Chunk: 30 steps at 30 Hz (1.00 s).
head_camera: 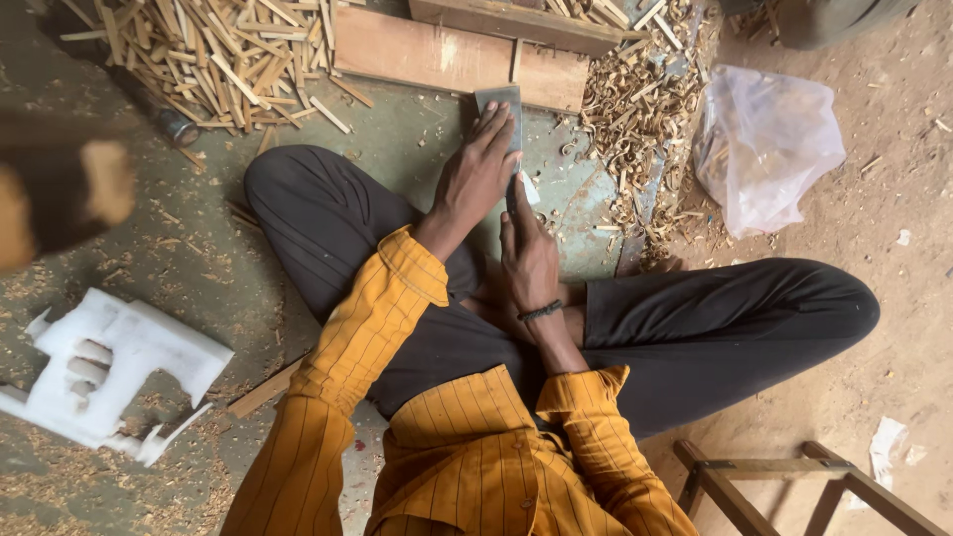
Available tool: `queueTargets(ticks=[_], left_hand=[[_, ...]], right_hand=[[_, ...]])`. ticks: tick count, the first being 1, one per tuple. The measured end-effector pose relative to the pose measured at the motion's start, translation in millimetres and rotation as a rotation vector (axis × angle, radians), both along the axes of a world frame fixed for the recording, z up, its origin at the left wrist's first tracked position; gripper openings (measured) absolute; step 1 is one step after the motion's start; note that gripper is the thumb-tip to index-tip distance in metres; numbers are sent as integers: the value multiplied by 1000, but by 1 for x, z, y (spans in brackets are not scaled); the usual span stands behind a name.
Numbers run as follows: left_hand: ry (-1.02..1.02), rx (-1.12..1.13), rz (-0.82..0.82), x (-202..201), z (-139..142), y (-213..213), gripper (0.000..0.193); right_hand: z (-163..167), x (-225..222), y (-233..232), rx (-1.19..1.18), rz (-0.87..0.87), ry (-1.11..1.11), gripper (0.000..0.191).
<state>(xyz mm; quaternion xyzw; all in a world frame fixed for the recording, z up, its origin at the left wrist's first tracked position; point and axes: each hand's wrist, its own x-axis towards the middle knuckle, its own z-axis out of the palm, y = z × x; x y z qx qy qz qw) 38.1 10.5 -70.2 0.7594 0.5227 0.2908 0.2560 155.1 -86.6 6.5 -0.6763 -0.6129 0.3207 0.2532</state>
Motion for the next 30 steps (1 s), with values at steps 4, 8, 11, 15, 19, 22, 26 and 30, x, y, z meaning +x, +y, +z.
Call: queueTargets(ticks=[4, 8, 11, 15, 19, 22, 26, 30], left_hand=[[-26, 17, 3, 2, 4, 1, 53], [-10, -11, 8, 2, 4, 5, 51], [36, -31, 1, 4, -4, 6, 50], [129, 10, -17, 14, -26, 27, 49], [152, 102, 29, 22, -43, 70, 42], [77, 166, 23, 15, -34, 70, 42], [-178, 294, -6, 3, -6, 44, 35], [-390, 62, 298, 1, 4, 40, 23]], right_hand=[[7, 0, 2, 24, -2, 0, 57], [9, -2, 7, -15, 1, 14, 58], [1, -3, 8, -97, -31, 12, 57], [-28, -1, 18, -75, -43, 13, 52], [-58, -1, 47, 39, -38, 57, 46], [-54, 0, 50, 80, -9, 68, 50], [-27, 5, 25, -245, -356, 650, 58], [-3, 19, -9, -203, -446, 869, 47]])
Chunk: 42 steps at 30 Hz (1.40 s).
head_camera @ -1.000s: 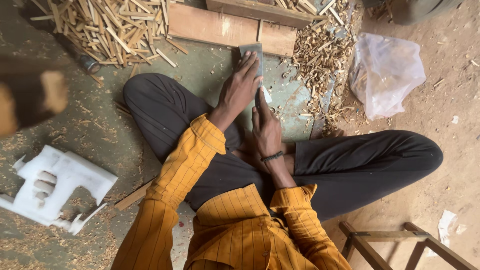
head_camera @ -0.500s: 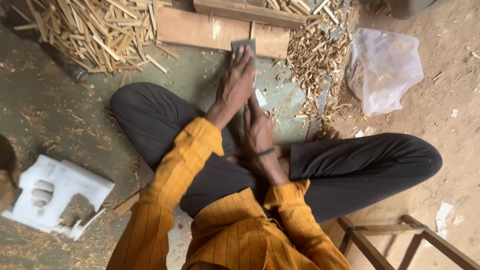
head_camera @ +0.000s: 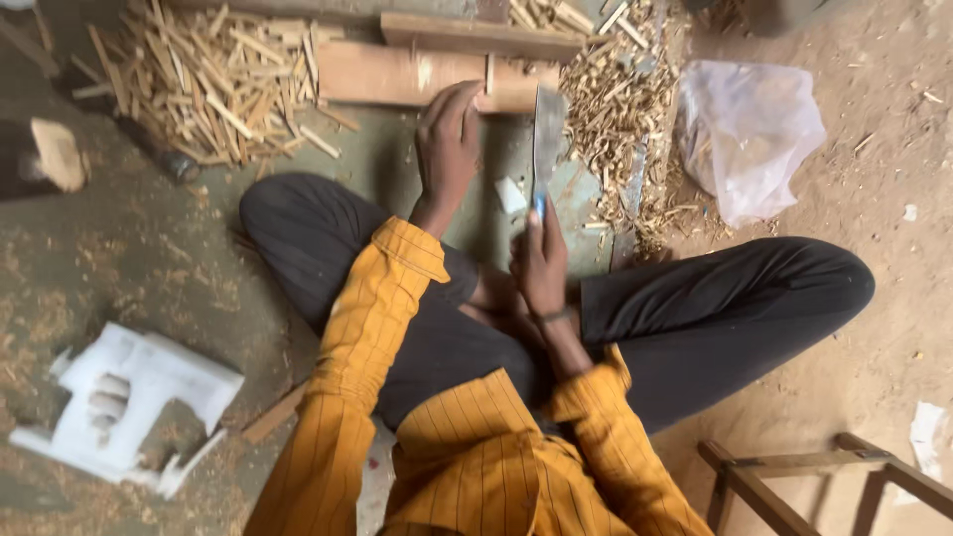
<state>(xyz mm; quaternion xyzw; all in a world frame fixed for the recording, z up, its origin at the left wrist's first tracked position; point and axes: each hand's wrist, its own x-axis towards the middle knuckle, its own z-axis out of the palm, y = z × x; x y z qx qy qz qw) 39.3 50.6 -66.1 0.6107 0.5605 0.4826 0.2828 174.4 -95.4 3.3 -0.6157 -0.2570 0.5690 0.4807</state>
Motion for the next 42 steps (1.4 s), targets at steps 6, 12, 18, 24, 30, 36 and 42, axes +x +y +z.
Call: queueTargets(ticks=[6, 12, 18, 24, 30, 36, 42], left_hand=[[72, 101, 64, 17, -23, 52, 18], [121, 35, 61, 30, -24, 51, 28], [138, 114, 132, 35, -29, 53, 21], [207, 15, 153, 21, -14, 42, 25], [306, 60, -111, -2, 4, -23, 32], [353, 21, -341, -10, 5, -40, 50], [320, -33, -342, -13, 2, -44, 49]], right_hand=[[15, 17, -21, -165, 43, -77, 43], [15, 14, -15, -145, 68, -104, 54], [12, 16, -15, -72, 189, -413, 60], [18, 13, -9, 96, 319, -632, 65], [16, -2, 0, 239, 403, -795, 61], [5, -20, 11, 238, 449, -849, 59], [7, -24, 13, 191, 466, -857, 59]])
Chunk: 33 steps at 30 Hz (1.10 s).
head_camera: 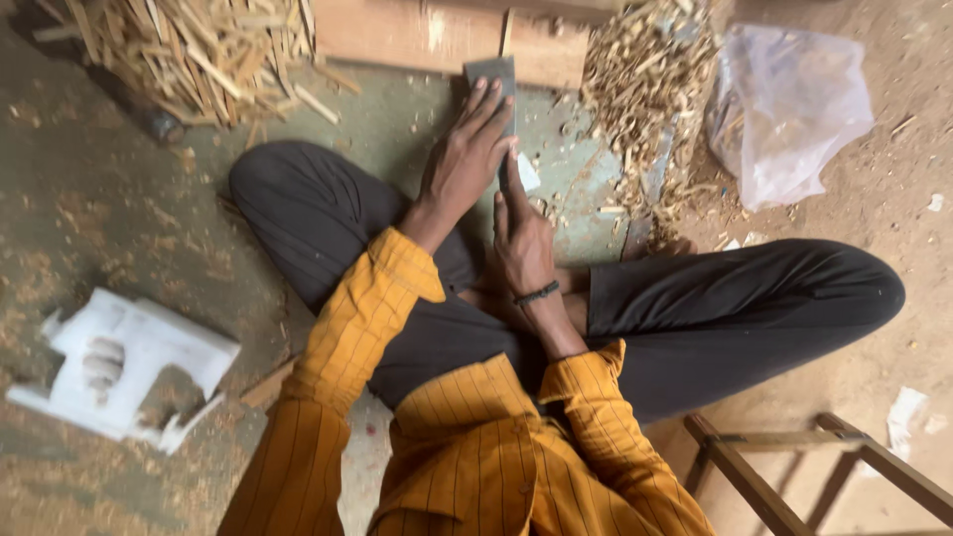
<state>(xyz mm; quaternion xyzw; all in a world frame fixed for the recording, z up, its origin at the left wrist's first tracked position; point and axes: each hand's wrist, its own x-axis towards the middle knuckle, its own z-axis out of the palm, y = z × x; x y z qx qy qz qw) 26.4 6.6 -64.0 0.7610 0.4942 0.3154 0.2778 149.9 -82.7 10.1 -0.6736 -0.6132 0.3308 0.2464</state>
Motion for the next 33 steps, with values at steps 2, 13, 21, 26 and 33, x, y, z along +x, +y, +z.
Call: queueTargets(ticks=[2, 13, 21, 26, 33], left_hand=[[47, -25, 13, 6, -6, 3, 49], [49, 220, -28, 15, -8, 60, 48], [-278, -3, 272, -7, 23, 24, 28], [-239, 30, 275, -1, 26, 33, 22], [-191, 92, 126, 12, 11, 11, 34]], right_hand=[[-3, 0, 3, -16, 1, 13, 59], [-31, 10, 41, -93, -203, 287, 60], [-4, 16, -27, -195, -475, 728, 37], [-1, 25, -29, -159, -299, 294, 49], [3, 9, -9, -83, -97, 209, 56]])
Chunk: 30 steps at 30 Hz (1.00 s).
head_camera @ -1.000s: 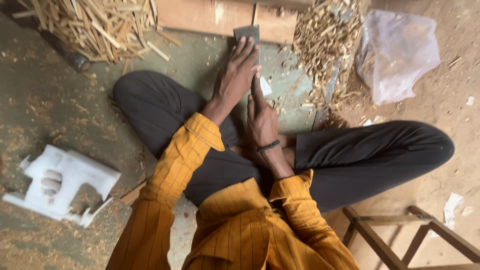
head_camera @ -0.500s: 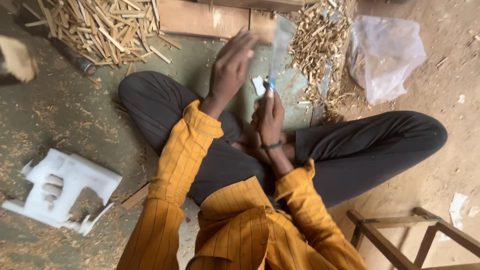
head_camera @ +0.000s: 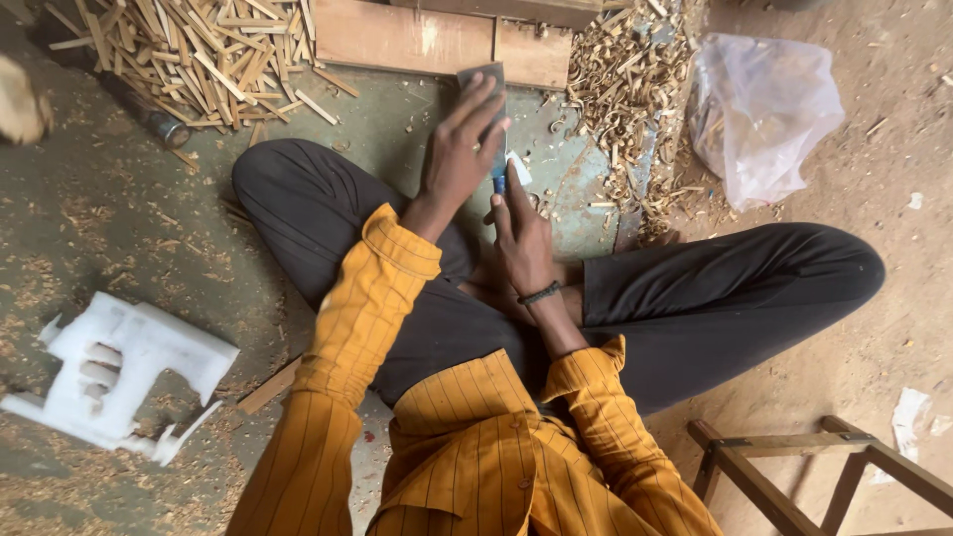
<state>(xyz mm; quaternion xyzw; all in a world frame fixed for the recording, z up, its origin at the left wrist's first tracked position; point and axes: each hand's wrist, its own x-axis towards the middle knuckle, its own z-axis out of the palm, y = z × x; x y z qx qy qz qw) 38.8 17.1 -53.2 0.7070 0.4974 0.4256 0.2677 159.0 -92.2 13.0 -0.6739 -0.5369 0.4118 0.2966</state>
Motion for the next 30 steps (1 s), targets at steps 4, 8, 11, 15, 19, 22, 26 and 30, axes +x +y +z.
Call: queueTargets(ticks=[4, 8, 11, 15, 19, 22, 26, 30], left_hand=[[36, -7, -53, 0, -10, -5, 33], [53, -22, -77, 2, -12, -3, 37], [78, -55, -79, 4, -13, -2, 36], [102, -62, -58, 7, -23, 5, 33], [88, -41, -53, 14, -45, 28, 31], [86, 60, -40, 19, -60, 54, 29], [107, 126, -117, 10, -50, 57, 27], [100, 326, -66, 6, -15, 46, 29]], right_hand=[[1, -7, 10, -55, -30, -16, 55], [5, -8, 16, -94, -32, -52, 54], [9, -9, 17, -153, -51, -61, 55], [3, -8, 24, -119, -52, -49, 54], [-20, -6, 41, -18, -52, -25, 52], [-39, -6, 58, 83, -61, -29, 49], [-41, -8, 58, -60, -108, 69, 52], [-24, 2, 34, -240, -240, 770, 40]])
